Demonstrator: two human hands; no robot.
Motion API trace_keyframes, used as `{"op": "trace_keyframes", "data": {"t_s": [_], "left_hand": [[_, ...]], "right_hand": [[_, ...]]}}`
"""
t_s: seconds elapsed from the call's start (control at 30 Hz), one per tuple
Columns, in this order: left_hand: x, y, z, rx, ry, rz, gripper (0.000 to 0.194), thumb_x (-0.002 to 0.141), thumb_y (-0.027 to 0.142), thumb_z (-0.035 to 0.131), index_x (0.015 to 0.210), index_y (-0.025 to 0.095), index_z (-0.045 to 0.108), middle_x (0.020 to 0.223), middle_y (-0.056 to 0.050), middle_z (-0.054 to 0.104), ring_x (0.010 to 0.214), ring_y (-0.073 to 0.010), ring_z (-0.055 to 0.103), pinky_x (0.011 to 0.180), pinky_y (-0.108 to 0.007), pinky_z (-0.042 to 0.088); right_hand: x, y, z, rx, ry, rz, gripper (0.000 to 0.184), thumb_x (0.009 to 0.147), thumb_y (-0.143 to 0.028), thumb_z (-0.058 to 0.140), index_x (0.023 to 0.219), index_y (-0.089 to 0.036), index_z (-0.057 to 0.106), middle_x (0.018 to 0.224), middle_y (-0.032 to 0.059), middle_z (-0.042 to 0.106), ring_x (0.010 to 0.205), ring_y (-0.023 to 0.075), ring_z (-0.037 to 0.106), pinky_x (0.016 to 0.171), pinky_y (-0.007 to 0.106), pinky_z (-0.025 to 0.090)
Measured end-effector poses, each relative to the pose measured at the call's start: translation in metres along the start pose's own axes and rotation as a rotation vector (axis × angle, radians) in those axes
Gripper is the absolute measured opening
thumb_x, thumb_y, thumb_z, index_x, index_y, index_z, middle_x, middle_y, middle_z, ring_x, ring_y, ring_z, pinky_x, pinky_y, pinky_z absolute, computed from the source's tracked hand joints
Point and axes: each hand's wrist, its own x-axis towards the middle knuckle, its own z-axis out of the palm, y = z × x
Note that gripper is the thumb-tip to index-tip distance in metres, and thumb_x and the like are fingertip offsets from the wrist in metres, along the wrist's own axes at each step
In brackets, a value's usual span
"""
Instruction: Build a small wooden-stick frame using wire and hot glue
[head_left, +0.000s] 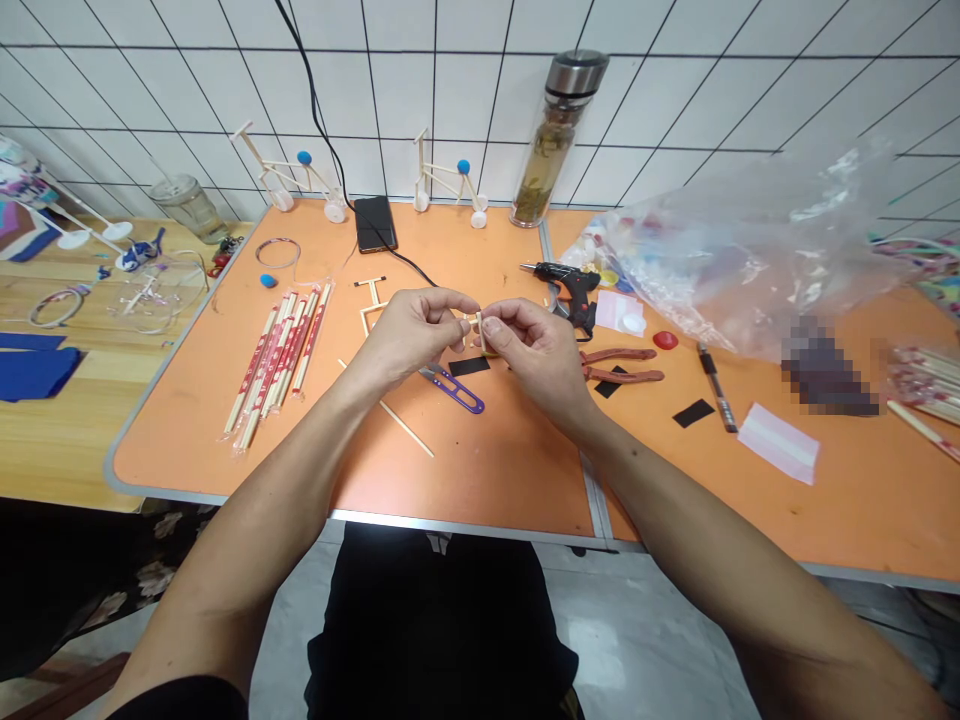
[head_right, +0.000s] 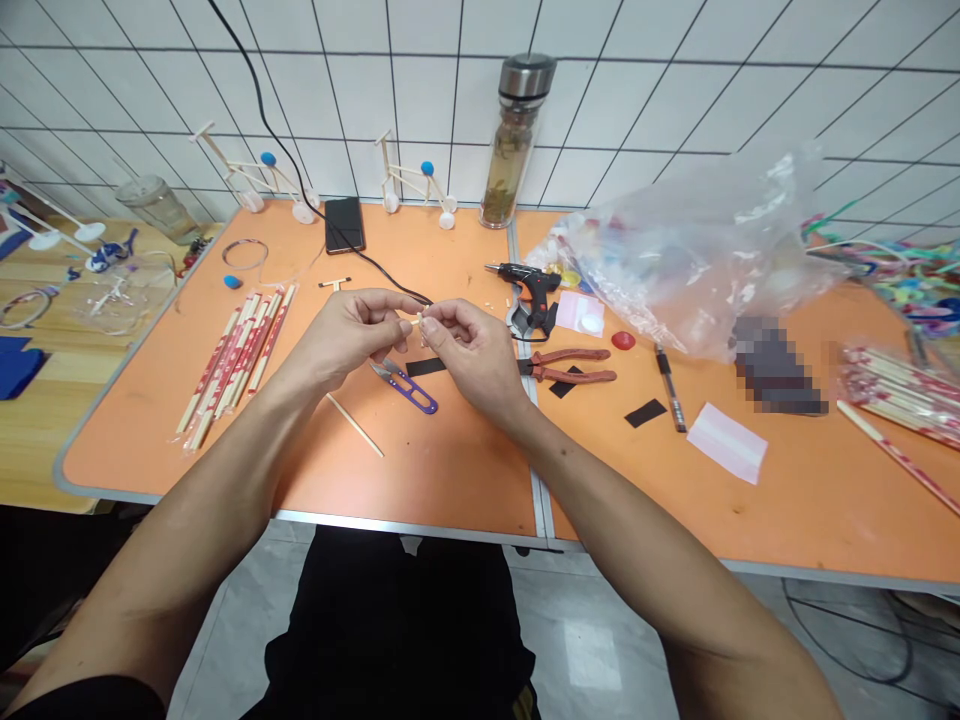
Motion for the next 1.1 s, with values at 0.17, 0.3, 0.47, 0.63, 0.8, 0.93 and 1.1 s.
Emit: {"op": "trace_keyframes", "data": {"t_s": [0.17, 0.3, 0.47, 0.63, 0.8, 0.93, 1.1], "left_hand": [[0.0007, 0.0008, -0.0011, -0.004, 0.012, -0.004, 0.034, 0.079, 0.010, 0.078, 0.110, 0.019, 0.089, 0.066, 0.002, 0.073, 0.049, -0.0088, 0.050, 0.049, -0.023, 0.039], [0.0003, 0.0018, -0.0012, -0.003, 0.014, -0.011, 0.035, 0.079, 0.010, 0.077, 0.111, 0.018, 0.088, 0.065, 0.002, 0.073, 0.049, -0.0086, 0.048, 0.050, -0.023, 0.037], [0.0010, -0.0005, -0.0016, -0.024, -0.016, 0.017, 0.027, 0.079, 0.012, 0.078, 0.105, 0.018, 0.083, 0.065, 0.002, 0.073, 0.049, -0.0084, 0.049, 0.050, -0.023, 0.037], [0.0006, 0.0004, -0.0007, -0.042, -0.015, 0.023, 0.014, 0.079, 0.011, 0.078, 0.087, 0.020, 0.073, 0.065, 0.002, 0.072, 0.050, -0.0088, 0.051, 0.050, -0.023, 0.036], [0.0004, 0.0015, -0.0006, -0.008, -0.020, 0.033, 0.012, 0.078, 0.010, 0.076, 0.084, 0.020, 0.073, 0.065, 0.001, 0.072, 0.049, -0.0080, 0.049, 0.051, -0.023, 0.034], [0.0022, -0.0007, -0.0010, -0.003, -0.017, 0.051, 0.012, 0.077, 0.009, 0.076, 0.084, 0.020, 0.075, 0.067, 0.000, 0.074, 0.055, -0.0097, 0.058, 0.052, -0.022, 0.036], [0.0020, -0.0003, -0.0007, -0.015, -0.013, 0.062, 0.010, 0.079, 0.010, 0.077, 0.084, 0.018, 0.077, 0.068, -0.001, 0.075, 0.063, -0.0120, 0.068, 0.056, -0.021, 0.042]], "right_hand": [[-0.0003, 0.0016, -0.0009, -0.002, -0.002, 0.014, 0.048, 0.097, -0.072, 0.088, 0.104, -0.025, 0.080, 0.093, 0.0023, 0.077, 0.082, 0.0195, 0.068, 0.078, 0.036, 0.056], [0.0004, -0.0004, -0.0016, -0.006, 0.001, 0.001, 0.045, 0.099, -0.068, 0.087, 0.104, -0.024, 0.080, 0.090, 0.0017, 0.076, 0.081, 0.0189, 0.067, 0.077, 0.036, 0.053], [0.0012, -0.0014, -0.0013, 0.015, 0.019, -0.006, 0.042, 0.098, -0.066, 0.088, 0.102, -0.024, 0.080, 0.088, 0.0012, 0.076, 0.080, 0.0187, 0.067, 0.076, 0.036, 0.053], [0.0020, 0.0000, -0.0013, 0.009, 0.034, -0.016, 0.041, 0.097, -0.065, 0.088, 0.101, -0.025, 0.080, 0.090, 0.0017, 0.078, 0.080, 0.0187, 0.068, 0.076, 0.036, 0.055], [0.0026, 0.0000, -0.0022, 0.038, 0.042, -0.036, 0.045, 0.097, -0.069, 0.088, 0.101, -0.025, 0.080, 0.092, 0.0034, 0.081, 0.083, 0.0203, 0.073, 0.080, 0.038, 0.061], [0.0024, -0.0012, -0.0046, 0.068, 0.035, -0.034, 0.052, 0.096, -0.077, 0.088, 0.102, -0.026, 0.081, 0.096, 0.0049, 0.083, 0.090, 0.0227, 0.078, 0.088, 0.041, 0.067], [0.0022, 0.0009, -0.0078, 0.055, 0.018, -0.056, 0.053, 0.097, -0.078, 0.087, 0.104, -0.026, 0.081, 0.097, 0.0053, 0.083, 0.091, 0.0228, 0.080, 0.091, 0.043, 0.069]]}}
